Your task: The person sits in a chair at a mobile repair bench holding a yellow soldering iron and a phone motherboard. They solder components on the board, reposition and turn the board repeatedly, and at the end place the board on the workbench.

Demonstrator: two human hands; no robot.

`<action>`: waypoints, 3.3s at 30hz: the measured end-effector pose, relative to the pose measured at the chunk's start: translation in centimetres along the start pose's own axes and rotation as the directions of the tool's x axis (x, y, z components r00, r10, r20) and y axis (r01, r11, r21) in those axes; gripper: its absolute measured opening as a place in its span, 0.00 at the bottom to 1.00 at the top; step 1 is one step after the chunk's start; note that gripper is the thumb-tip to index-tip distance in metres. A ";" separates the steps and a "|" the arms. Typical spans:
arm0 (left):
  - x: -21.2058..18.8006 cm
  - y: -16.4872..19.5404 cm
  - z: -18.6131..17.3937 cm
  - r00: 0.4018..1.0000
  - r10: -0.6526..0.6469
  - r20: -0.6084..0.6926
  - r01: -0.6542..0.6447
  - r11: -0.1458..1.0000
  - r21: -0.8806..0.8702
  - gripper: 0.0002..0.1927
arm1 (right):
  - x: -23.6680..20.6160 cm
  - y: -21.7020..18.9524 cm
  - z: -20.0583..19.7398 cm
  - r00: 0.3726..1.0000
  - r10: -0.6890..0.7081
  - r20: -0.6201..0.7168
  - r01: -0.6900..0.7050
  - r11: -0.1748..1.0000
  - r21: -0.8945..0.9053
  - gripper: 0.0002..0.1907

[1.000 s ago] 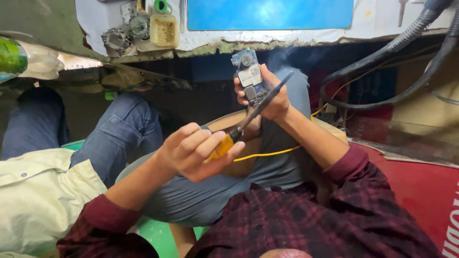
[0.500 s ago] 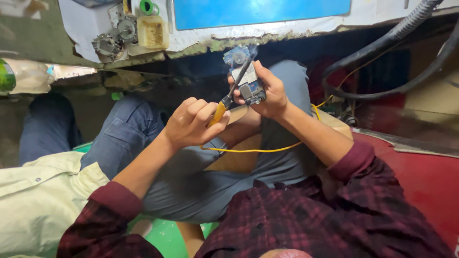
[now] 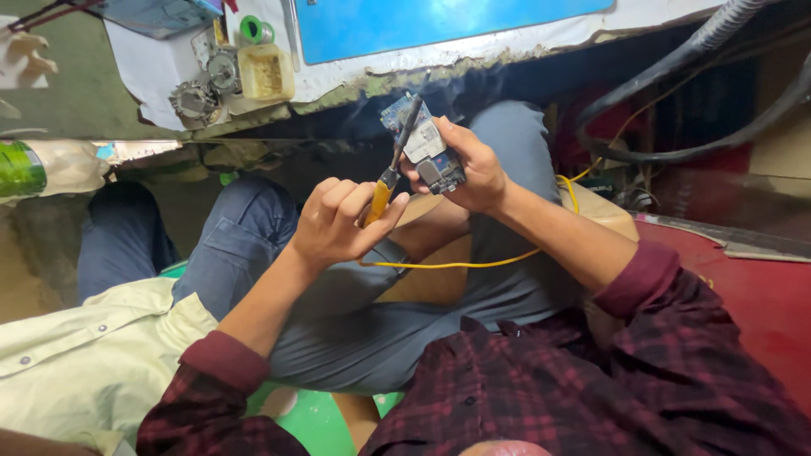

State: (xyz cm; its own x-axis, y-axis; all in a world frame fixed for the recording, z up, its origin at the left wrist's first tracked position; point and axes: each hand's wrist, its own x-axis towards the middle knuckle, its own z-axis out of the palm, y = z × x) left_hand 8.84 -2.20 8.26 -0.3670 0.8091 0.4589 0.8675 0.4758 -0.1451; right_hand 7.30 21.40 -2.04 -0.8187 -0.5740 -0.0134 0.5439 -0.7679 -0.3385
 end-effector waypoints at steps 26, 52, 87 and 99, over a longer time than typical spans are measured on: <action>2.7 0.9 -6.0 0.946 -0.314 -0.075 0.261 0.881 -0.394 0.14 | 0.0 -0.6 -0.5 0.998 -0.006 -0.062 0.010 0.999 0.053 0.24; 3.0 1.6 -6.7 0.873 -0.486 -0.043 0.416 0.787 -0.457 0.14 | 0.0 -0.8 -0.1 0.999 -0.011 -0.048 0.012 1.000 0.021 0.24; 3.3 1.7 -6.7 0.856 -0.517 -0.023 0.452 0.768 -0.453 0.15 | 0.0 -0.8 -0.2 0.999 -0.007 -0.053 0.006 1.000 -0.020 0.25; 2.7 1.2 -6.4 0.882 -0.460 -0.100 0.415 0.860 -0.298 0.16 | 0.2 -0.8 -0.6 0.995 -0.038 -0.094 0.035 0.999 -0.031 0.25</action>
State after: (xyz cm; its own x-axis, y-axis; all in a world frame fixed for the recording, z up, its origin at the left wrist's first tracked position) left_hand 11.05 -1.69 14.93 -0.6898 0.4604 0.5588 0.6934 0.6421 0.3269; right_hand 6.56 22.04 -2.38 -0.8524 -0.5152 -0.0893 0.5090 -0.7782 -0.3679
